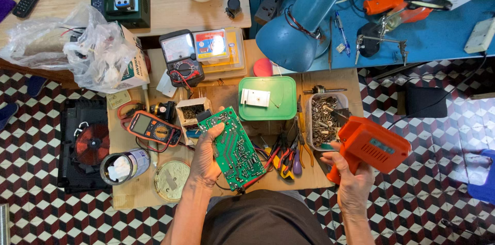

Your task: The person inspects a green circuit board, flips it over, and uses a hot air gun to heat specific areas. They repeatedly handle the board, examine both sides, and apply heat with the tool while working at a cluttered electronics workbench.

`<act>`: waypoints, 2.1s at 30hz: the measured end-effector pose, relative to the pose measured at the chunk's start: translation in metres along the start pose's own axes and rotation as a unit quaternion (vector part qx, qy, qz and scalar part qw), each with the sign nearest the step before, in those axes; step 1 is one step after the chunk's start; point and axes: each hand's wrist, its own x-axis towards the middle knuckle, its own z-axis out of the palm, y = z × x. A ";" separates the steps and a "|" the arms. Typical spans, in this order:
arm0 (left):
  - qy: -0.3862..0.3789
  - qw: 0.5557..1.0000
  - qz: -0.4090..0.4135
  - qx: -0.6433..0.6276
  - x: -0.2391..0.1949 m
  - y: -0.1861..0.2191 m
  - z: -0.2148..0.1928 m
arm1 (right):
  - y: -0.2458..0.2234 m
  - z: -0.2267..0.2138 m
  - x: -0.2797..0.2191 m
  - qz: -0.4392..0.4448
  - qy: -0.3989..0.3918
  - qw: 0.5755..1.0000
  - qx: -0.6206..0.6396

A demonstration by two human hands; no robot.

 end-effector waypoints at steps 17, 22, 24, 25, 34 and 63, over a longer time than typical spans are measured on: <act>0.081 0.990 0.067 -0.090 -0.037 0.046 -0.100 | 0.020 0.137 -0.037 0.078 -0.208 0.956 -0.192; 0.095 0.980 0.111 -0.133 -0.057 0.062 -0.139 | 0.074 0.194 -0.045 0.117 -0.282 0.931 -0.200; 0.099 0.980 0.118 -0.127 -0.063 0.068 -0.146 | 0.093 0.220 -0.047 0.143 -0.279 0.929 -0.198; 0.094 0.981 0.126 -0.116 -0.066 0.070 -0.147 | 0.100 0.230 -0.048 0.156 -0.277 0.927 -0.197; 0.075 0.988 0.089 -0.098 -0.072 0.082 -0.154 | 0.141 0.288 -0.049 0.124 -0.249 0.916 -0.289; 0.033 0.995 0.070 -0.058 -0.066 0.116 -0.159 | 0.143 0.290 -0.063 0.144 -0.217 0.914 -0.311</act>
